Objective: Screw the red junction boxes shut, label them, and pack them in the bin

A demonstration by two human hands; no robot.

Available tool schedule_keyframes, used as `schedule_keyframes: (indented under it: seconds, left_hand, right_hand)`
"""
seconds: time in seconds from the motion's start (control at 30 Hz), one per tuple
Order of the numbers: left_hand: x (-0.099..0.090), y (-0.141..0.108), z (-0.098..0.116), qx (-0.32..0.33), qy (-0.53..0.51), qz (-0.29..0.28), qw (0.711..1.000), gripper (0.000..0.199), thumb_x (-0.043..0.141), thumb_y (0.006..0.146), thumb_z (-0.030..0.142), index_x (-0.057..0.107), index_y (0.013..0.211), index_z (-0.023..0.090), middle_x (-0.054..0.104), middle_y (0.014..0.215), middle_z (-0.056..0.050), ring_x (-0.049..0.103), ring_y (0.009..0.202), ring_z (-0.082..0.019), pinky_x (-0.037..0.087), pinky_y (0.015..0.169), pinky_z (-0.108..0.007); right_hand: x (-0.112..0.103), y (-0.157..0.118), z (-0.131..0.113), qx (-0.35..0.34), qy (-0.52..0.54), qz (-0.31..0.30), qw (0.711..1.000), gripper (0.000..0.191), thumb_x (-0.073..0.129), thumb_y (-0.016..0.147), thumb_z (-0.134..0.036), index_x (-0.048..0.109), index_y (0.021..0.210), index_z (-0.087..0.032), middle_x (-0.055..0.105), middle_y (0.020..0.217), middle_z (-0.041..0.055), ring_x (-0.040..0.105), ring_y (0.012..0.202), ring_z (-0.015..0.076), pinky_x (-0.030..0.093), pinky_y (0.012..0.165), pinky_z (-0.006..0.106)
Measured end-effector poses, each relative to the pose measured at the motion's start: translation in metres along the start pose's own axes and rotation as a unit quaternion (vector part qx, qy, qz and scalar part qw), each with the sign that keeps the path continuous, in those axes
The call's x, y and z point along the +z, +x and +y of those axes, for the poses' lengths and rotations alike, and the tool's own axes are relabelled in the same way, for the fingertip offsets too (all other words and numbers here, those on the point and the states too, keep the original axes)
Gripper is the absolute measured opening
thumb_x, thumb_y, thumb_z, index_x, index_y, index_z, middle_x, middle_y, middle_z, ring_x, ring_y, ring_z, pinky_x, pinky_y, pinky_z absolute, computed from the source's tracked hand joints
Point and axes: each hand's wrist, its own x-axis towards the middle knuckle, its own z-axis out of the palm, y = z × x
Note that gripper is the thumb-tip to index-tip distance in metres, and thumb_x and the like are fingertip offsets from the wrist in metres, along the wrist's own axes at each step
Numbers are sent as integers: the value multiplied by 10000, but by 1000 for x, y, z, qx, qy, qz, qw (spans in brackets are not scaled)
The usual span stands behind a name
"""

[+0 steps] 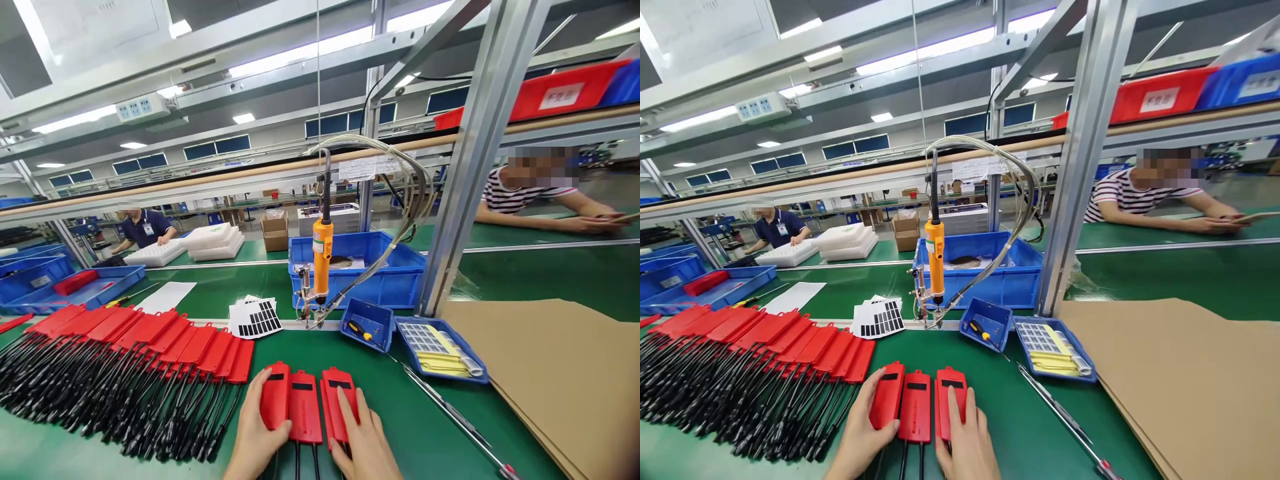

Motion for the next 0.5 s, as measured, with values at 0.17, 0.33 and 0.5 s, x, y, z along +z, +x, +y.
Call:
schedule_keyframes:
  seconds: [0.17,0.33,0.5]
  left_hand:
    - [31,1,21,8,61,-48,997,928,611,627,122,256,1483,157,289,1542,-166,243,1441,-318,320,1146,-464]
    - [44,6,30,13,153,-99,983,1061,674,636,187,93,1520,101,167,1570,-218,237,1437,-342,336,1125,-443]
    - [40,15,11,130,224,-111,960,697,548,834,366,334,1461,149,295,1507,-223,443,1264,-398,389,1022,-551]
  right_hand:
    - [17,9,-19,19,-60,56,996,799,659,724,-232,372,1469,-204,579,1174,221,595,909,344,519,684,428]
    - [-25,8,-9,67,55,-28,996,784,567,679,-71,461,1438,-234,613,1035,116,604,905,274,526,807,378]
    - [-144,-46,16,177,268,-88,943,828,545,713,-144,332,1507,-234,607,1215,82,593,1070,223,484,940,331]
